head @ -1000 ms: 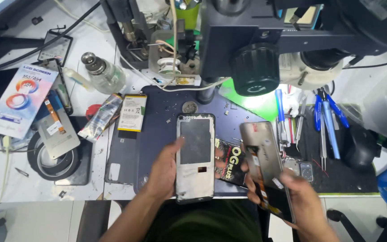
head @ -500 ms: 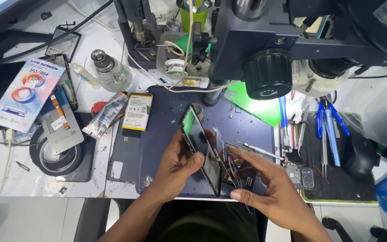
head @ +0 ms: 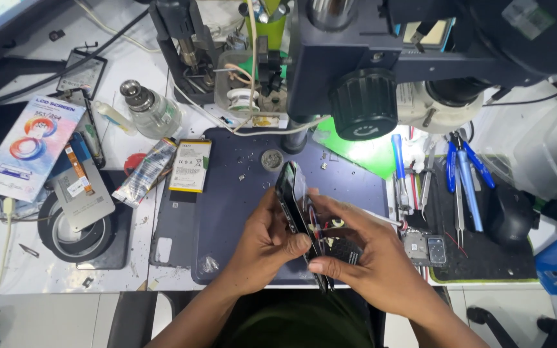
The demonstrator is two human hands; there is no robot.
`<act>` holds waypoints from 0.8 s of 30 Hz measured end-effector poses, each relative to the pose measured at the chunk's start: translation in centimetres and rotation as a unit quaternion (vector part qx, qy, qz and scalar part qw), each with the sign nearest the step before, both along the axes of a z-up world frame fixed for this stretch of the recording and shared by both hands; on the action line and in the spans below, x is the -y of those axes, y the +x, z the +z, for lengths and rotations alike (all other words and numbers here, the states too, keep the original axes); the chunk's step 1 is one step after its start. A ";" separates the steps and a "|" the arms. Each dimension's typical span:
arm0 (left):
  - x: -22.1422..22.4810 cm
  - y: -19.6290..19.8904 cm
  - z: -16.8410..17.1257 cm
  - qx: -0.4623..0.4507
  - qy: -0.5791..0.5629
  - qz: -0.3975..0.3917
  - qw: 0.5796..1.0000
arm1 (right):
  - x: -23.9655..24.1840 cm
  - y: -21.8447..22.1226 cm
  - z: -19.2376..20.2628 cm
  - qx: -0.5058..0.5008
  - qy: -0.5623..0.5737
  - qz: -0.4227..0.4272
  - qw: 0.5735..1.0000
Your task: Cleaning a phone frame, applying adhesive, and assembling internal components like the battery and screen.
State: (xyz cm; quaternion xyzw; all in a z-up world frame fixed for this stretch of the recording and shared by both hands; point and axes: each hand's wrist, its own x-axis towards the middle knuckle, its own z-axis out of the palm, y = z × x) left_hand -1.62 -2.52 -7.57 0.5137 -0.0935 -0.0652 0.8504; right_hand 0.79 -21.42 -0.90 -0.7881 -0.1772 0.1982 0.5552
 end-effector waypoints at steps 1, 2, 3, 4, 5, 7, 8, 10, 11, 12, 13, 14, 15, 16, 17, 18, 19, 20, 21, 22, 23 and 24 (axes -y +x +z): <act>0.0 -0.1 -0.1 -0.011 0.020 0.006 1.000 | 0.0 0.0 0.0 0.004 -0.008 0.000 1.000; 0.0 -0.1 -0.1 -0.023 0.041 0.012 0.999 | -0.1 -0.1 0.1 0.007 -0.015 0.001 1.000; 0.1 -0.2 -0.3 -0.025 0.040 0.011 0.999 | -0.2 -0.1 0.0 0.006 -0.015 0.001 1.000; 0.2 -0.2 -0.5 -0.022 0.008 0.006 1.000 | -0.2 -0.2 -0.1 0.010 -0.018 -0.007 1.000; 0.3 -0.1 -0.7 -0.017 -0.024 0.001 1.000 | -0.3 -0.2 -0.1 0.015 -0.020 -0.015 1.000; 0.4 0.0 -0.7 -0.018 -0.021 0.001 1.000 | -0.3 -0.3 -0.5 0.011 -0.024 -0.026 0.999; 0.4 0.0 -0.7 -0.018 -0.019 0.002 1.000 | -0.3 -0.3 -0.7 0.007 -0.027 -0.037 0.999; 0.4 0.1 -0.8 -0.018 -0.021 0.003 1.000 | -0.3 -0.4 -1.0 0.014 -0.026 -0.042 0.999; 0.4 0.1 -0.8 -0.018 -0.024 0.005 1.000 | -0.4 -0.4 -1.1 0.021 -0.024 -0.047 0.998; 0.3 0.1 -0.7 -0.017 -0.024 0.005 1.000 | -0.4 -0.4 -1.3 0.021 -0.023 -0.047 0.998; 0.2 0.1 -0.5 -0.018 -0.001 0.007 1.000 | -0.4 -0.5 -1.4 0.035 -0.013 -0.041 0.998; 0.1 0.1 -0.3 -0.019 0.022 0.009 1.000 | -0.5 -0.5 -1.6 0.049 -0.003 -0.035 0.998; 0.1 0.0 -0.2 -0.016 0.023 0.011 1.000 | -0.5 -0.7 -1.6 0.052 -0.002 -0.034 0.998; 0.1 0.0 -0.1 -0.015 0.010 0.007 1.000 | -0.5 -0.8 -1.6 0.057 -0.009 -0.033 0.998; 0.1 0.0 0.0 -0.014 -0.002 0.004 1.000 | -0.6 -0.9 -1.6 0.063 -0.015 -0.031 0.997; 0.0 0.1 0.0 -0.009 -0.001 0.007 1.000 | -0.7 -0.8 -1.7 0.068 -0.013 -0.029 0.997; 0.0 0.1 0.0 -0.008 0.002 0.002 1.000 | -0.7 -1.0 -1.8 0.085 -0.016 -0.029 0.996; -0.1 0.0 0.0 -0.007 0.006 -0.003 1.000 | -0.8 -1.2 -2.0 0.102 -0.018 -0.030 0.994; -0.2 0.0 -0.1 -0.004 0.006 -0.001 1.000 | -0.8 -1.4 -2.0 0.105 -0.017 -0.028 0.994; -0.2 0.0 -0.2 -0.008 -0.016 -0.017 1.000 | -0.8 -1.6 -2.1 0.141 -0.034 -0.025 0.989; -0.3 0.0 -0.2 -0.011 -0.037 -0.033 0.999 | -0.8 -1.7 -2.1 0.178 -0.050 -0.022 0.983; -0.3 0.0 -0.5 -0.008 -0.036 -0.032 0.999 | -0.7 -1.7 -2.4 0.181 -0.048 -0.021 0.982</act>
